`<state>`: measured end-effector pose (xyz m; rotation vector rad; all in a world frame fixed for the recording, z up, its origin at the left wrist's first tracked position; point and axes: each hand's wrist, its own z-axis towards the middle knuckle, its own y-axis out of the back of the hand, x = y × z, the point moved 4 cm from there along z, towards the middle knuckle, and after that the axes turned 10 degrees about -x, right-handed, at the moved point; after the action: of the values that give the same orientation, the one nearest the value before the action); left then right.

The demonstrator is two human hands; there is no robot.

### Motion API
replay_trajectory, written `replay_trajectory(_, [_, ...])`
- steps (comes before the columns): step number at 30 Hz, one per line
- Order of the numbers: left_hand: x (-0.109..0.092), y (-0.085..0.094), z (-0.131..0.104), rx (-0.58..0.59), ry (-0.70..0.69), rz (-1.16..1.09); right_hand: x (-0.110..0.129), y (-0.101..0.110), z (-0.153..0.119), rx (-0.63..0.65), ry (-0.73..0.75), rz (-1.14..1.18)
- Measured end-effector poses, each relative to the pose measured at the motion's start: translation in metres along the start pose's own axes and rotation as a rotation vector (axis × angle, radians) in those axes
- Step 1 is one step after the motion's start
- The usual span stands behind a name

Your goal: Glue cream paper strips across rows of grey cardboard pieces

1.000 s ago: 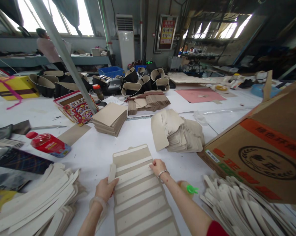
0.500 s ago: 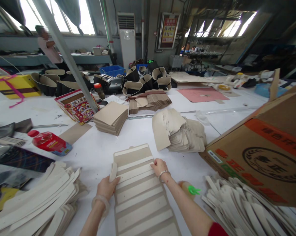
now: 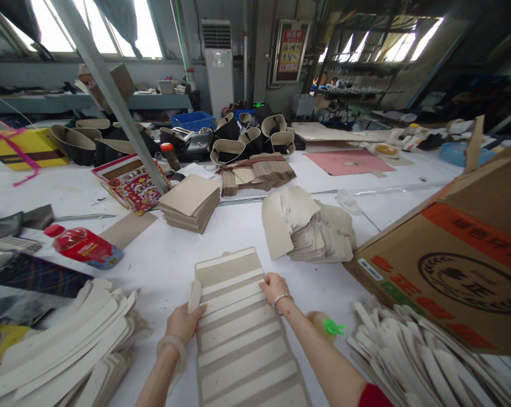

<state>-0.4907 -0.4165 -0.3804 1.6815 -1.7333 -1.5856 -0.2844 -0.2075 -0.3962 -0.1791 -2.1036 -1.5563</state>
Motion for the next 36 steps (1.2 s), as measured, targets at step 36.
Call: replay_trajectory(36, [-0.015,-0.003,-0.016,-0.150,-0.002,0.248,0.007,-0.001,-0.004,0.009,0.096,-0.125])
